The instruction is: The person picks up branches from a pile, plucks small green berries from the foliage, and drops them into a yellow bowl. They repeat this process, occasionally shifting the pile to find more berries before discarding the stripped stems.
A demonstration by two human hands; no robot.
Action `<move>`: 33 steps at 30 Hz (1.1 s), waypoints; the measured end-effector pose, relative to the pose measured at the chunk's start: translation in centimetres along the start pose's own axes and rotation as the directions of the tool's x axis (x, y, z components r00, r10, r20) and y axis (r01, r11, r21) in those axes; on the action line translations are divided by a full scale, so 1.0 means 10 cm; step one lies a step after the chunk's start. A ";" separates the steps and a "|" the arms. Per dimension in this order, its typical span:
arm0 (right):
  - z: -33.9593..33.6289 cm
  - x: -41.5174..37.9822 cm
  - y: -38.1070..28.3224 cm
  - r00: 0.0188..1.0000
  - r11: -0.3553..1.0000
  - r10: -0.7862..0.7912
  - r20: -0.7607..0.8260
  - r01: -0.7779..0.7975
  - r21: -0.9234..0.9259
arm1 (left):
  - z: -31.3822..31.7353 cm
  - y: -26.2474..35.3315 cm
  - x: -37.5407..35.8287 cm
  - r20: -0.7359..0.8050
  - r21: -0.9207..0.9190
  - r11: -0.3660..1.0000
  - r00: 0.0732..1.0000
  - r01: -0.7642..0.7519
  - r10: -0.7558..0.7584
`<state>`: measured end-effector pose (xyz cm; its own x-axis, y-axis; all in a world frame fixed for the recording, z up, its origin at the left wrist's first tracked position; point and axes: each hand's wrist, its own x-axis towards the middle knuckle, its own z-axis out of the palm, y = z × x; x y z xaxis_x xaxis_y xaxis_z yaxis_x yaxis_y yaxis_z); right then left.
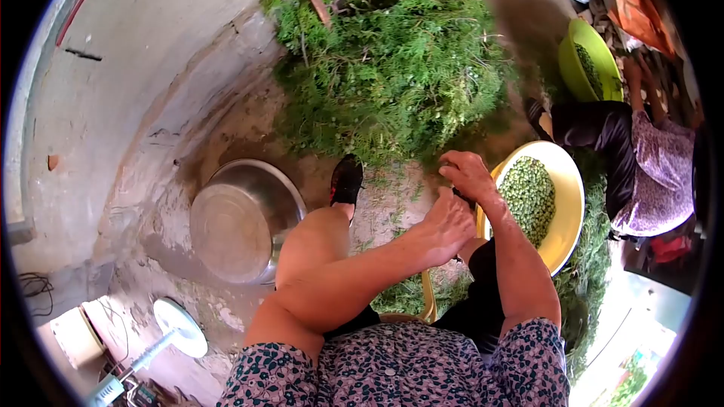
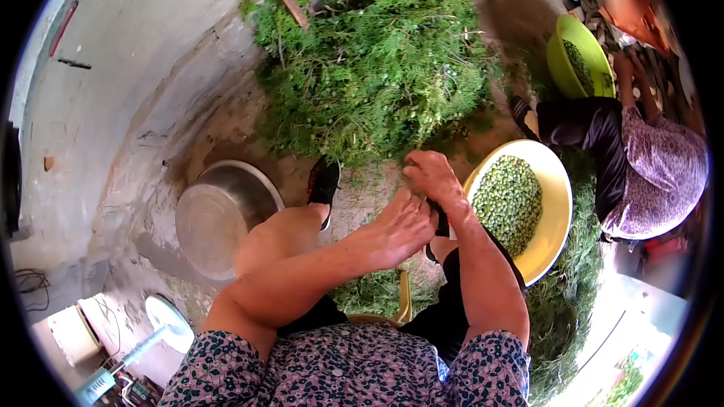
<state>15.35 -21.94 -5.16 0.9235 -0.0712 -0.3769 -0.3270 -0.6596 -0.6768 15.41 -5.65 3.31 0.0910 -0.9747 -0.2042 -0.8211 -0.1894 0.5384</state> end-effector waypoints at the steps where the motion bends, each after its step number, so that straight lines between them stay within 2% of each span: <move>1: 0.15 0.10 0.24 1.000 1.000 -0.005 0.016 0.005 -0.004 | -0.01 -0.03 -0.02 -0.003 -0.069 0.997 1.000 0.019 -0.020; 2: 0.33 0.23 0.53 0.995 0.995 -0.080 0.058 0.083 -0.050 | 0.27 -0.14 -0.03 -0.498 0.208 0.976 0.852 -0.061 0.160; 3: 0.44 0.31 0.65 0.984 0.983 -0.150 0.098 0.159 -0.089 | 0.26 -0.16 -0.06 -0.501 0.203 0.978 0.853 -0.053 0.150; 4: 0.45 0.29 0.58 0.989 0.996 -0.049 0.143 0.059 -0.062 | 0.22 -0.17 -0.10 -0.544 0.275 0.961 0.822 -0.015 0.169; 5: 0.49 0.35 0.59 0.987 0.996 -0.051 0.153 0.062 -0.066 | 0.18 -0.18 -0.12 -0.585 0.341 0.940 0.789 0.029 0.188; 8: 0.65 0.53 0.54 0.989 0.995 0.100 0.107 -0.101 0.004 | 0.04 -0.18 -0.17 -0.598 0.279 0.959 0.791 0.057 0.127; 9: 0.76 0.58 0.46 0.987 0.994 0.107 0.118 -0.108 0.000 | 0.00 -0.17 -0.16 -0.600 0.266 0.962 0.791 0.059 0.117; 11: 0.99 0.75 0.31 0.951 0.879 0.308 0.004 -0.287 0.381 | -0.11 -0.19 -0.14 -0.474 0.373 0.918 0.878 0.139 0.060; 12: 1.16 0.88 0.39 0.950 0.878 0.311 0.013 -0.293 0.379 | -0.15 -0.21 -0.16 -0.548 0.404 0.898 0.832 0.173 0.087; 13: 1.38 1.03 0.56 0.960 0.935 0.211 -0.182 -0.144 0.324 | -0.16 -0.23 -0.18 -0.549 0.398 0.901 0.832 0.174 0.082; 14: 1.50 1.16 0.64 0.926 0.971 0.090 -0.368 0.000 0.238 | -0.16 -0.24 -0.20 -0.582 0.355 0.920 0.810 0.167 0.077; 16: 1.58 1.33 0.53 0.898 0.968 0.131 -0.420 -0.024 0.250 | -0.21 -0.28 -0.21 -0.617 0.309 0.938 0.784 0.157 0.072; 17: 1.61 1.42 0.44 0.866 0.962 0.170 -0.471 -0.043 0.270 | -0.27 -0.28 -0.21 -0.521 0.250 0.953 0.853 0.172 -0.017; 18: 1.61 1.48 0.37 0.866 0.929 0.197 -0.459 -0.015 0.370 | -0.32 -0.29 -0.22 -0.410 0.192 0.962 0.906 0.195 -0.102; 19: 1.60 1.55 0.32 0.867 0.929 0.197 -0.457 -0.016 0.370 | -0.36 -0.31 -0.23 -0.410 0.190 0.962 0.906 0.196 -0.104; 20: 1.61 1.62 0.27 0.857 0.987 0.011 -0.515 0.075 0.145 | -0.38 -0.33 -0.25 -0.404 0.185 0.964 0.909 0.189 -0.100; 21: 1.62 1.69 0.23 0.830 0.983 -0.182 -0.527 0.161 -0.087 | -0.41 -0.35 -0.29 -0.397 0.181 0.966 0.912 0.183 -0.099; 22: 1.62 1.76 0.19 0.933 0.993 -0.103 -0.345 0.074 -0.097 | -0.44 -0.37 -0.34 -0.470 0.120 0.976 0.876 0.180 -0.103; 23: 1.61 1.77 0.07 0.934 0.993 -0.103 -0.341 0.077 -0.090 | -0.44 -0.38 -0.35 -0.466 0.121 0.975 0.878 0.185 -0.109; 24: 1.56 1.78 -0.14 0.981 0.946 -0.070 -0.178 0.009 -0.324 | -0.45 -0.40 -0.34 -0.456 0.117 0.979 0.885 0.166 -0.095; 25: 1.56 1.80 -0.27 1.000 0.837 0.007 -0.026 -0.020 -0.547 | -0.46 -0.41 -0.34 -0.447 0.113 0.983 0.891 0.144 -0.079; 26: 1.58 1.85 -0.29 0.991 0.811 0.106 0.077 -0.041 -0.583 | -0.43 -0.43 -0.34 -0.442 0.090 0.989 0.895 0.117 -0.065; 27: 1.61 1.87 -0.28 0.991 0.812 0.107 0.076 -0.043 -0.582 | -0.43 -0.42 -0.33 -0.441 0.092 0.989 0.895 0.115 -0.063; 29: 1.69 1.91 -0.22 0.973 0.764 0.210 0.097 -0.101 -0.637 | -0.46 -0.40 -0.31 -0.369 0.110 0.978 0.921 0.179 -0.128; 33: 1.74 1.81 0.06 0.987 0.826 0.158 0.025 -0.118 -0.552 | -0.41 -0.35 -0.28 -0.366 0.144 0.972 0.923 0.186 -0.123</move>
<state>28.43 -10.55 -23.40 0.8548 -0.1555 -0.4950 -0.2683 -0.9490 -0.1652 20.35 -2.72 5.31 0.3909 -0.9194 0.0444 -0.8621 -0.3488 0.3676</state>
